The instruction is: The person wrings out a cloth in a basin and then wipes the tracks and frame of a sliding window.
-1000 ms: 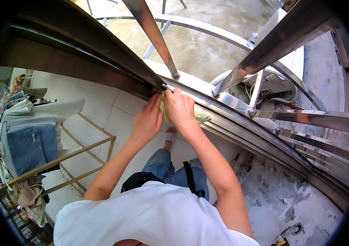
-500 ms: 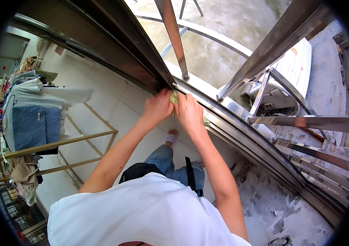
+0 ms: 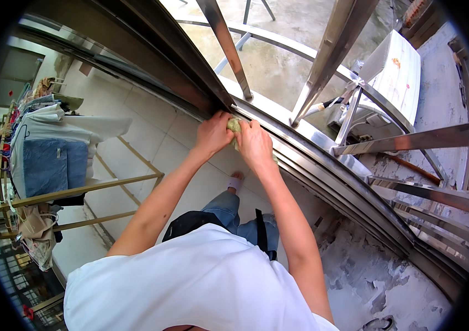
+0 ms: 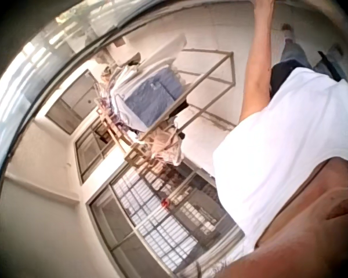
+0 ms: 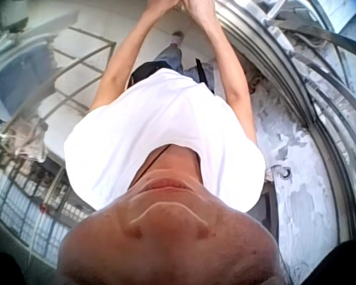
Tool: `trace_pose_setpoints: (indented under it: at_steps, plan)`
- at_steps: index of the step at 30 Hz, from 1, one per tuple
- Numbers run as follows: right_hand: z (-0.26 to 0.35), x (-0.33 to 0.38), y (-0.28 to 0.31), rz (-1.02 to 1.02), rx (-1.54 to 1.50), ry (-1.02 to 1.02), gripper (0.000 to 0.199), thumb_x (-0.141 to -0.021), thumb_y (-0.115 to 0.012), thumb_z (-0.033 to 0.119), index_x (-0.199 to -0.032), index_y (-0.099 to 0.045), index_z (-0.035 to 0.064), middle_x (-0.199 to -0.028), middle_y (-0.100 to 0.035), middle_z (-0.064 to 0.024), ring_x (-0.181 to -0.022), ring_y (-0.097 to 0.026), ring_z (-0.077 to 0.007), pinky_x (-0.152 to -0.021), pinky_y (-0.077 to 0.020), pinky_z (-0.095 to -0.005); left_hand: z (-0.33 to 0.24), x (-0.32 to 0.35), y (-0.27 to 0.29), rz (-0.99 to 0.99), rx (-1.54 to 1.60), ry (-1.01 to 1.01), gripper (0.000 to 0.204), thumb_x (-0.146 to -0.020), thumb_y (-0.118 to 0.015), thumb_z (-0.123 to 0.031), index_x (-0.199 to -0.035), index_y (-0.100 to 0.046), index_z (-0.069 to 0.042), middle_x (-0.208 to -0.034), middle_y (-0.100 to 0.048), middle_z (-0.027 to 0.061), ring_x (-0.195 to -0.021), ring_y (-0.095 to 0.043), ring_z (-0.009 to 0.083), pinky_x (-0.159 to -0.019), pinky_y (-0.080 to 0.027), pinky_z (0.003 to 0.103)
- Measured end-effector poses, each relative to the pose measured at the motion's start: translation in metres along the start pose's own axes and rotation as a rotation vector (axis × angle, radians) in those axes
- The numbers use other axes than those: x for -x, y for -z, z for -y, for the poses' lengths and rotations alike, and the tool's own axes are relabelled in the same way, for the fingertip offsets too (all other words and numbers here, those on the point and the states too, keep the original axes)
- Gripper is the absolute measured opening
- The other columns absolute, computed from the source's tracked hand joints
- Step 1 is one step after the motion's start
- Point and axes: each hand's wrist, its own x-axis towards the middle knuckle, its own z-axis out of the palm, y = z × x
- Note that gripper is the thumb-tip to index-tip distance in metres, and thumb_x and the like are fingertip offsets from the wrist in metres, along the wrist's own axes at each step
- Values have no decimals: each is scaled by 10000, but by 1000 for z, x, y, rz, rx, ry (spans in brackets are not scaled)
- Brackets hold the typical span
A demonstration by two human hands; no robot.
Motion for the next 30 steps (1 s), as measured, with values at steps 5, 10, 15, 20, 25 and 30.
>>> trace_pose_setpoints:
  at_steps: [5, 10, 15, 20, 25, 30]
  plan:
    - [5, 35, 33, -83, -105, -20, 276, -783, -633, 125, -1052, -594, 79, -879, -558, -128, -791, -597, -322, -685, -481, -414, -30, 46, 12, -117, 320, -100, 433, -752, -541, -41, -1181, -519, -94, -1207, -538, 74, -837, -623, 311, -655, -531, 382]
    - [5, 69, 55, -26, -287, -93, 278, -753, -627, 65, -1030, -603, 60, -936, -588, -127, -845, -588, -312, -746, -465, -351, -44, 81, 27, 53, 711, -8, 449, -754, -554, -5, -1194, -525, -86, -1215, -521, 80, -1012, -578, 259, -690, -548, 299]
    - [17, 70, 34, -103, -375, -21, 271, -744, -608, 53, -1014, -596, 68, -940, -567, -113, -856, -581, -297, -736, -467, -367, -23, 75, 27, -182, 484, -132, 413, -769, -567, -11, -1176, -536, -80, -1187, -529, 91, -966, -598, 267, -716, -526, 344]
    - [18, 36, 24, -106, -228, -75, 295, -755, -568, 57, -1045, -608, 87, -890, -537, -106, -807, -580, -290, -689, -474, -391, -14, 58, 30, -208, 239, -184, 389, -771, -597, -44, -1155, -550, -87, -1156, -550, 72, -933, -599, 277, -702, -512, 360]
    - [9, 5, 4, -163, -114, -26, 263, -751, -573, 65, -1009, -621, 57, -880, -531, -124, -826, -576, -288, -679, -484, -399, 0, 25, 17, -238, 115, -174, 332, -783, -607, -96, -1114, -583, -84, -1125, -579, 58, -919, -602, 275, -684, -514, 364]
    - [-9, -10, -18, -153, 72, -24, 256, -766, -577, 102, -1014, -625, 62, -903, -535, -140, -855, -570, -296, -695, -494, -403, -4, 6, 16, 42, -244, -75, 251, -714, -623, -220, -920, -581, -83, -887, -606, 63, -783, -599, 262, -583, -522, 372]
